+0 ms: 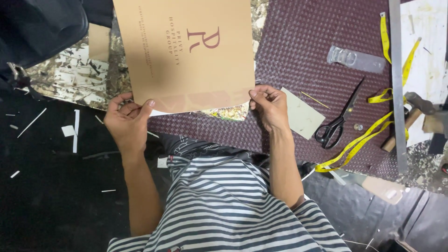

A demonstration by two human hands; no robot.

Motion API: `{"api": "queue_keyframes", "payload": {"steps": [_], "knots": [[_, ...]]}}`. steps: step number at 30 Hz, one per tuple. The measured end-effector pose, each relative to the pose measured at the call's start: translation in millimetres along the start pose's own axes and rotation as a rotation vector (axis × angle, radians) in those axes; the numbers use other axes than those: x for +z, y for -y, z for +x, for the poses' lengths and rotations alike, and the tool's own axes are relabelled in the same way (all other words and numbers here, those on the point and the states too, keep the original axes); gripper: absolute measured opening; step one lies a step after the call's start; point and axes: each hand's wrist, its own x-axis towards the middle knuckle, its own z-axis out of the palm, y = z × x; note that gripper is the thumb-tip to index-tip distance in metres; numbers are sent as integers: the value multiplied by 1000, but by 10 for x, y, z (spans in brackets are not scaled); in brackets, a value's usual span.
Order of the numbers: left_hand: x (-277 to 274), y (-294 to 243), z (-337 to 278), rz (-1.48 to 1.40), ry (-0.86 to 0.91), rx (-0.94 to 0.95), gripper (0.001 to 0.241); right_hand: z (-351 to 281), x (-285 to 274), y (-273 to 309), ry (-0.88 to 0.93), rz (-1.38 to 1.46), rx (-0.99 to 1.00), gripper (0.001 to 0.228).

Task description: Cutting a paper template using scissors and aligning it with a leather component on a workbench

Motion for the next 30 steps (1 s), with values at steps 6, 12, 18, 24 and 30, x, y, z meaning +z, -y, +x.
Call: {"api": "queue_keyframes", "payload": {"steps": [6,12,18,24,30], "knots": [[-28,44,24,14,-2,-10,54,-10,-11,3,45,21,20,16],[-16,24,13,8,-2,-10,53,9,-31,-23,53,22,18,17],[0,2,3,20,-16,-9,53,9,-24,-33,45,14,13,18],[3,-10,3,17,-23,-22,52,5,-34,-58,41,11,-7,17],[-27,70,33,7,-40,-25,52,11,-12,-39,30,-18,0,19]]}}
